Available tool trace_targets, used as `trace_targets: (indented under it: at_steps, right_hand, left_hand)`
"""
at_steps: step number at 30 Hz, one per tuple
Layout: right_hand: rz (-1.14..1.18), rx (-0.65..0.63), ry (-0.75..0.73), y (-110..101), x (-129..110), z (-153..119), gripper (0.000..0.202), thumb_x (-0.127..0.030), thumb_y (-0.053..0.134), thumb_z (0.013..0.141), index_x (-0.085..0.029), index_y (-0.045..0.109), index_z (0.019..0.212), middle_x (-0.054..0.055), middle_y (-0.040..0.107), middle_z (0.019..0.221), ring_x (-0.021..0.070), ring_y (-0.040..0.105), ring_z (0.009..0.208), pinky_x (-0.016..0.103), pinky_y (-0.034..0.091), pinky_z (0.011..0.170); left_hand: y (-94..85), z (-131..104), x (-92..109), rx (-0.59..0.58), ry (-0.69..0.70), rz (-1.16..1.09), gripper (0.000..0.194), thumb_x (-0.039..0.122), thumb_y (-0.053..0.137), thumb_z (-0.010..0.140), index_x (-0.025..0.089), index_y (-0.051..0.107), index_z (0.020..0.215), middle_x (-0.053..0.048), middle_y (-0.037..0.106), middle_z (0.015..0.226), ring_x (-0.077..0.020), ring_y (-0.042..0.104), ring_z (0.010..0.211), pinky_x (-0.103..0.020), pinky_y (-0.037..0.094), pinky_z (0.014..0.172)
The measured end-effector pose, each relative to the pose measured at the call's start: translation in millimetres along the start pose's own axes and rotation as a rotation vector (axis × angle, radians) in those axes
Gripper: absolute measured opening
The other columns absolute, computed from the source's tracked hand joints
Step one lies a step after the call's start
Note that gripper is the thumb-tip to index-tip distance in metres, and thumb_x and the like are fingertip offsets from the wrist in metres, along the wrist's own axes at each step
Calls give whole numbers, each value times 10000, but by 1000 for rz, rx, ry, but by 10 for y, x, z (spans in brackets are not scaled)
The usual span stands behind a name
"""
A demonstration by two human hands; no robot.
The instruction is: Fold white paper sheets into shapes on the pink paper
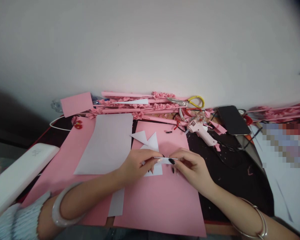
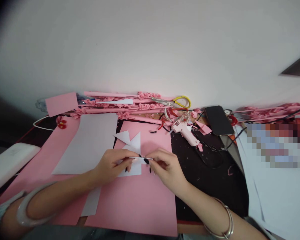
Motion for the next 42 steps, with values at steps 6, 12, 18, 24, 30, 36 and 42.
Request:
trace_targets:
  at_steps: [6, 12, 18, 24, 30, 36, 42]
  right_hand:
    - [150, -157, 204, 120, 119, -47, 176, -290, 498, 846, -170, 515, 718, -53, 476, 495, 57, 412, 373, 180, 340, 376]
    - [-24, -251, 212, 209, 151, -66, 174, -282, 456, 863, -175, 499, 732, -37, 512, 501, 68, 450, 376, 175, 342, 378]
    - [-70, -228, 186, 131, 87, -62, 172, -246, 481, 846, -172, 513, 694, -39, 519, 481, 69, 467, 362, 168, 343, 369]
    - [38, -67, 215, -143, 119, 16, 203, -297, 498, 850, -170, 486, 692, -41, 519, 487, 49, 418, 320, 162, 285, 323]
    - [105, -151, 240, 31, 163, -14, 216, -331, 480, 854, -174, 480, 705, -31, 545, 520, 62, 462, 344, 174, 342, 346]
    - [-62, -332, 175, 218, 95, -66, 140, -202, 397, 874, -178, 530, 836, -18, 566, 604, 70, 514, 425, 172, 380, 407]
    - [-142, -328, 197, 10, 125, 7, 178, -158, 403, 854, -171, 541, 743, -24, 554, 549, 80, 505, 421, 188, 404, 428]
  left_hand:
    - [196, -67, -156, -234, -402, -407, 166, 259, 468, 860, 150, 592, 872, 49, 538, 431, -90, 545, 389, -183, 444, 440]
    - [210, -57, -130, -241, -406, -327, 183, 240, 481, 845, 140, 632, 818, 38, 544, 474, -83, 557, 392, -162, 426, 411]
    - [163, -38, -60, -248, -381, -269, 237, 239, 458, 856, 128, 661, 804, 16, 581, 483, -88, 559, 411, -176, 429, 434]
    - [-48, 11, -165, -9, -403, -249, 214, 269, 475, 856, 133, 640, 854, -18, 659, 635, -86, 578, 436, -191, 449, 462]
    - [71, -5, -157, -99, -366, -269, 212, 283, 544, 815, 151, 605, 969, -9, 655, 635, -93, 576, 441, -183, 437, 434]
    - [171, -31, -75, -187, -277, -110, 213, 225, 450, 861, 151, 642, 807, 36, 570, 462, -77, 517, 396, -182, 420, 470]
    - [82, -13, -63, -134, -267, -62, 216, 194, 460, 852, 137, 627, 728, 22, 594, 465, -70, 499, 390, -168, 374, 436]
Point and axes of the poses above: each hand's wrist, its own z-axis towards the middle knuckle, its own y-axis out of the palm, x = y × z, the point moved 6 cm from there along z, towards the middle knuckle
